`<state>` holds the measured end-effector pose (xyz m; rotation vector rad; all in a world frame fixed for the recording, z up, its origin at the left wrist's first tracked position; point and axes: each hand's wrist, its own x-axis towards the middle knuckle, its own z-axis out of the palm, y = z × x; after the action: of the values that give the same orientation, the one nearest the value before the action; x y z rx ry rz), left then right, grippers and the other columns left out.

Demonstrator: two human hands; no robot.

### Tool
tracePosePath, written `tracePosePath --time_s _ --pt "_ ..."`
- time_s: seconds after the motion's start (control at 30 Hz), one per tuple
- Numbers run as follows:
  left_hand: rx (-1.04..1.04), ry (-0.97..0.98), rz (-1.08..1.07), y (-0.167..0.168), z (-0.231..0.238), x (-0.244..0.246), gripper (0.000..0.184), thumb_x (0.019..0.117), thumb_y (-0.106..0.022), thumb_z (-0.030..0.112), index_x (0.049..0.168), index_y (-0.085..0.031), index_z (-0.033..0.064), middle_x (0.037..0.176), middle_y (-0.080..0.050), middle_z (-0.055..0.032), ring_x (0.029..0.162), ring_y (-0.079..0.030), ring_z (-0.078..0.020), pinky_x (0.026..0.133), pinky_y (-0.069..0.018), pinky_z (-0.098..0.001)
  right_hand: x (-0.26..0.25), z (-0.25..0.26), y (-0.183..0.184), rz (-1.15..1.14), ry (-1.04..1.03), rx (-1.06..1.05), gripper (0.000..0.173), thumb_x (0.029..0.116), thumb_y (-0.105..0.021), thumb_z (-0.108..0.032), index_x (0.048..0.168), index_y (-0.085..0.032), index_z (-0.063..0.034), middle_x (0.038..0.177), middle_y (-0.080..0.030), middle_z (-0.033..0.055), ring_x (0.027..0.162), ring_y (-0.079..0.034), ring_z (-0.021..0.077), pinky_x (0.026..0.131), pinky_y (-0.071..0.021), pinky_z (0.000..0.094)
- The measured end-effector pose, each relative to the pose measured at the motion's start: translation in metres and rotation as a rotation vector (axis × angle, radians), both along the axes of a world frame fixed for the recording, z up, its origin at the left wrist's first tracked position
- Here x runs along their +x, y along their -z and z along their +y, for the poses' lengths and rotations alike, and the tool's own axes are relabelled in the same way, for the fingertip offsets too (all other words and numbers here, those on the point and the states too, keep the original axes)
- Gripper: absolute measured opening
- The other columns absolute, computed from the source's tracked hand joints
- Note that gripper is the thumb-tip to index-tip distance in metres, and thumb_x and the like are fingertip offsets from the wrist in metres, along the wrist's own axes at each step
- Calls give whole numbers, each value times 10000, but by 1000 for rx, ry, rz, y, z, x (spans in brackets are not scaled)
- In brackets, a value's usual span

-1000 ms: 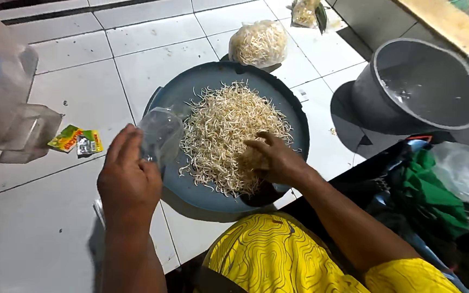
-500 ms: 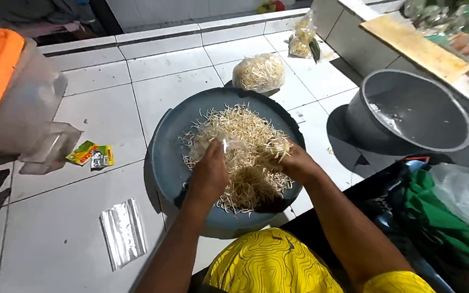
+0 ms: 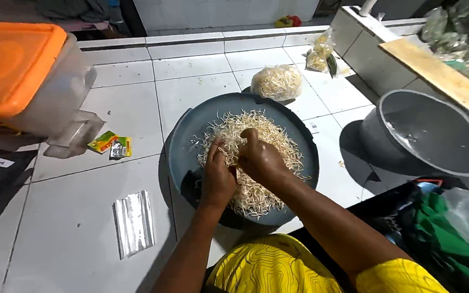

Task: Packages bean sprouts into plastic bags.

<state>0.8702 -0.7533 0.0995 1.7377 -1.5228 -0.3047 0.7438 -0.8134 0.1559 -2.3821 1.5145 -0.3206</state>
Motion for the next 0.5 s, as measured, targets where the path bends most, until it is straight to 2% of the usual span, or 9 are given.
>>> tracePosePath --time_s 0.07,0.17,0.27,0.3,0.37,0.43,0.47,0.5 --pt "-43 0 18 -5 -1 1 276 903 -633 -54 1178 -655 -47 1585 -433 -122 1373 -536 -215 1079 -520 -405 6 1 -14 49 4 6 461 873 -741 -191 1262 -505 -113 852 -698 101 724 -712 325 607 -576 548" --pt "-48 12 30 -16 -2 9 411 893 -641 -57 1304 -629 -40 1596 -420 -140 1382 -530 -232 1095 -507 -416 2 -1 -29 156 -202 105 168 944 -662 -181 1109 -654 -151 906 -705 70 806 -707 283 662 -580 548" --pt "-64 77 24 -29 -1 9 461 883 -659 -47 1340 -621 -5 1582 -447 -123 1369 -544 -215 1094 -512 -410 2 -8 -40 249 -271 33 99 939 -673 -202 1018 -725 -175 856 -716 76 805 -709 313 652 -558 580" --pt "-63 102 23 -34 -2 11 476 883 -669 -40 1354 -615 1 1578 -453 -119 1372 -541 -218 1101 -505 -415 1 -10 -45 214 -261 23 118 915 -696 -202 1023 -732 -169 852 -719 83 800 -709 320 653 -556 592" --pt "-62 128 47 -39 -7 19 457 888 -651 -53 1343 -622 -9 1557 -480 -128 1362 -552 -234 1106 -497 -439 -4 -14 -60 110 -212 56 255 895 -699 -192 1148 -717 -173 902 -729 87 824 -713 312 695 -571 595" --pt "-78 141 110 -45 -11 30 450 867 -607 -91 1311 -638 -19 1528 -511 -141 1345 -566 -229 1090 -509 -437 -8 -14 -80 72 -186 86 325 926 -660 -160 1250 -655 -180 993 -733 66 826 -718 274 715 -590 560" --pt "-86 158 143 -51 -11 34 467 856 -599 -94 1315 -633 -15 1528 -512 -134 1320 -583 -211 1055 -532 -419 -8 -13 -90 78 -187 96 312 950 -641 -159 1261 -637 -182 1008 -730 56 815 -717 259 710 -592 540" --pt "-85 178 178 -59 -10 35 512 849 -601 -82 1354 -618 3 1540 -503 -115 1265 -617 -182 970 -573 -387 -9 -12 -95 69 -195 89 303 955 -627 -150 1257 -633 -176 968 -725 57 788 -709 256 687 -584 529"
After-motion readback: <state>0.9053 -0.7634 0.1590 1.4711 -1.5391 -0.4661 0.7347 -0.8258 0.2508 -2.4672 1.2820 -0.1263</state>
